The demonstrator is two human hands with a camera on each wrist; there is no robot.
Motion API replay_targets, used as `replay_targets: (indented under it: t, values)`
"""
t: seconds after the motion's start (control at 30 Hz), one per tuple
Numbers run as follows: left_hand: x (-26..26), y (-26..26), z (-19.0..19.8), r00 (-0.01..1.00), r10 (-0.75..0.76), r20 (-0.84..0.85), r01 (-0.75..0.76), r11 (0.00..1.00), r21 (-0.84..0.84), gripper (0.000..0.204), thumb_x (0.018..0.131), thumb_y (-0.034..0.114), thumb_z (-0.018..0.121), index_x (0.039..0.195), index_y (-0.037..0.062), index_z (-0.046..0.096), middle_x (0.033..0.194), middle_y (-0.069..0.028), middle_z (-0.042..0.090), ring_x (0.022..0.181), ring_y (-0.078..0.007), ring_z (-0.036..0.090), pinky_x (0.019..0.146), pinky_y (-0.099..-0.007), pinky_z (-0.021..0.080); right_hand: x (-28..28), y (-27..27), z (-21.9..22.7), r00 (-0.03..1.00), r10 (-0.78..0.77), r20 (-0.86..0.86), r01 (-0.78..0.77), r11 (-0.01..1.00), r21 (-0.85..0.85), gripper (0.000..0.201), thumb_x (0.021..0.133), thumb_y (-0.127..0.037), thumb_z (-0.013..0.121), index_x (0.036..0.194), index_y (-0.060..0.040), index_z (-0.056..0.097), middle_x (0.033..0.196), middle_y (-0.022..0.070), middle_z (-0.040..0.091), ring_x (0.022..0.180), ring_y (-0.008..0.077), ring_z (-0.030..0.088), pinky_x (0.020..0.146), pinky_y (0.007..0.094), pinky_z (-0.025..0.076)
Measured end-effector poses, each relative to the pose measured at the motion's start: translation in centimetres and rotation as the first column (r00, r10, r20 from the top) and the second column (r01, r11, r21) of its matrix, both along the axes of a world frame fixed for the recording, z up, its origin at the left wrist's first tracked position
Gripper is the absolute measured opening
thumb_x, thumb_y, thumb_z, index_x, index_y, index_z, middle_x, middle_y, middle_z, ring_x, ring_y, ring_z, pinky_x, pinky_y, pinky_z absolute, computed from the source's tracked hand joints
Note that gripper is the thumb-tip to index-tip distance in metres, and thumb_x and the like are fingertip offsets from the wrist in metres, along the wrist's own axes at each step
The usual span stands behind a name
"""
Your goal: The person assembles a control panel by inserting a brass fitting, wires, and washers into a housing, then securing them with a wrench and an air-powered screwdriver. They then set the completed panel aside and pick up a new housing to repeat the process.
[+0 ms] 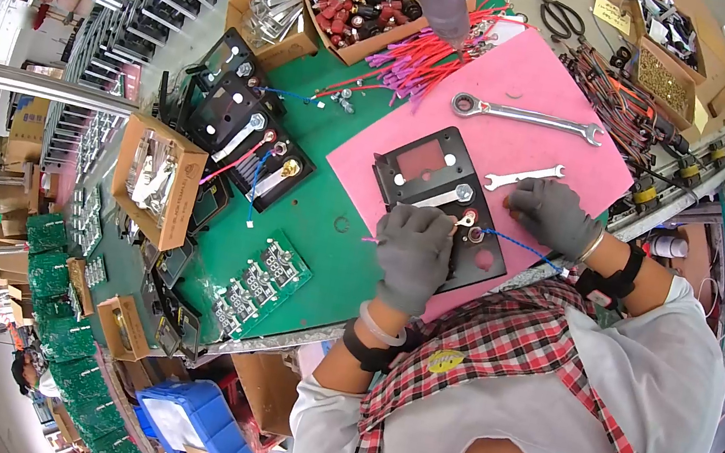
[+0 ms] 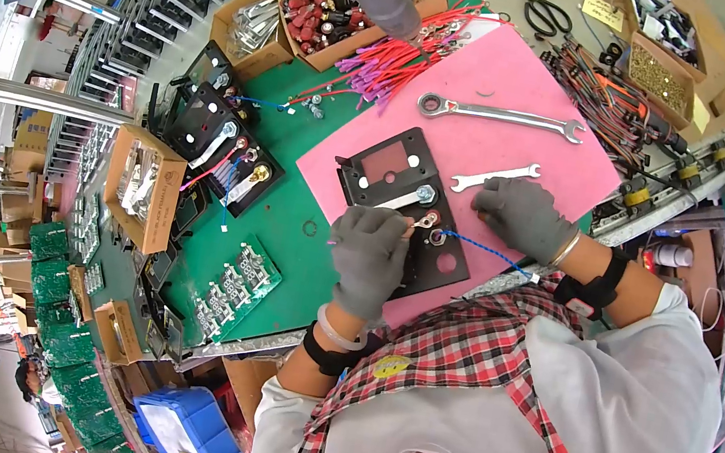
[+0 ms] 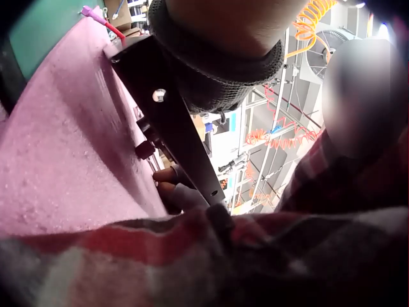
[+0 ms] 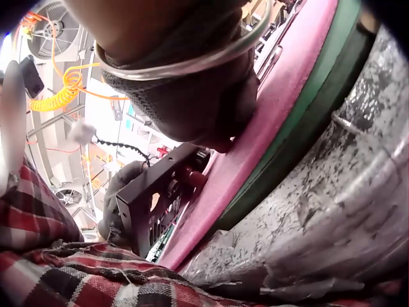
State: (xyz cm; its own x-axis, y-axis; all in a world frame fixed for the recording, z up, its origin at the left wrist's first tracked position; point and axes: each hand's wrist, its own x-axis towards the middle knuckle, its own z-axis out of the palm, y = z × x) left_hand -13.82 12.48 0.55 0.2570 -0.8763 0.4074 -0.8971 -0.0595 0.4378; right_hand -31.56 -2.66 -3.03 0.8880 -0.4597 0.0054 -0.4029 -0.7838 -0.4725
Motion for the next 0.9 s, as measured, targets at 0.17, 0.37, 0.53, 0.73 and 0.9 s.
replay_targets:
  t: [0.17,0.37,0.53,0.73,0.9]
  values:
    - [0.0,-0.6,-1.4,0.998,-0.040,0.047,0.039,0.999,0.019,0.014,0.066,0.010,0.063,0.080,0.0123,0.062,0.083,-0.0004,0.060,0.081,-0.0219,0.053,0.072,-0.0365,0.039,0.3,0.2,0.7,0.994,0.007,-0.112,-0.014,0.998,-0.063,0.015,0.073,-0.018,0.061,0.086,-0.0119,0.058,0.084,0.0045,0.057,0.076,0.0244,0.058,0.062,0.0375,0.048]
    - [0.3,-0.1,-2.0,0.998,-0.052,0.025,0.052,0.998,-0.026,0.010,0.069,0.010,0.063,0.078,0.0104,0.061,0.083,-0.0004,0.060,0.080,-0.0211,0.054,0.072,-0.0364,0.039,0.7,-0.9,1.3,0.990,-0.082,0.117,0.054,0.973,0.224,0.016,0.069,-0.014,0.059,0.084,-0.0080,0.060,0.078,0.0081,0.059,0.073,0.0261,0.058,0.063,0.0379,0.046]
    - [-0.2,0.2,-2.4,0.995,-0.083,0.048,0.082,0.997,0.004,0.010,0.070,0.011,0.063,0.080,0.0097,0.059,0.082,-0.0004,0.060,0.078,-0.0206,0.054,0.070,-0.0356,0.040,2.2,-1.0,3.5,0.991,-0.005,0.137,-0.031,0.966,0.258,0.017,0.068,-0.013,0.058,0.083,-0.0059,0.061,0.076,0.0098,0.059,0.071,0.0269,0.058,0.063,0.0374,0.045]
    - [-0.1,0.2,-3.4,0.999,-0.053,0.002,0.053,0.999,-0.006,0.009,0.072,0.012,0.062,0.080,0.0099,0.059,0.083,-0.0010,0.059,0.076,-0.0221,0.055,0.068,-0.0353,0.041,4.5,-0.3,4.6,0.964,0.193,0.184,-0.236,0.939,0.251,0.015,0.066,-0.009,0.060,0.080,-0.0066,0.059,0.071,0.0080,0.056,0.065,0.0269,0.056,0.058,0.0366,0.044]
    - [-0.3,0.1,-3.5,0.999,-0.036,0.007,0.036,0.999,-0.015,0.006,0.074,0.013,0.059,0.079,0.0101,0.058,0.082,-0.0014,0.058,0.078,-0.0225,0.054,0.070,-0.0360,0.041,5.5,0.4,4.5,0.938,0.346,0.016,-0.346,0.938,0.000,0.013,0.073,-0.019,0.060,0.083,-0.0103,0.060,0.077,0.0074,0.058,0.072,0.0253,0.059,0.059,0.0387,0.048]
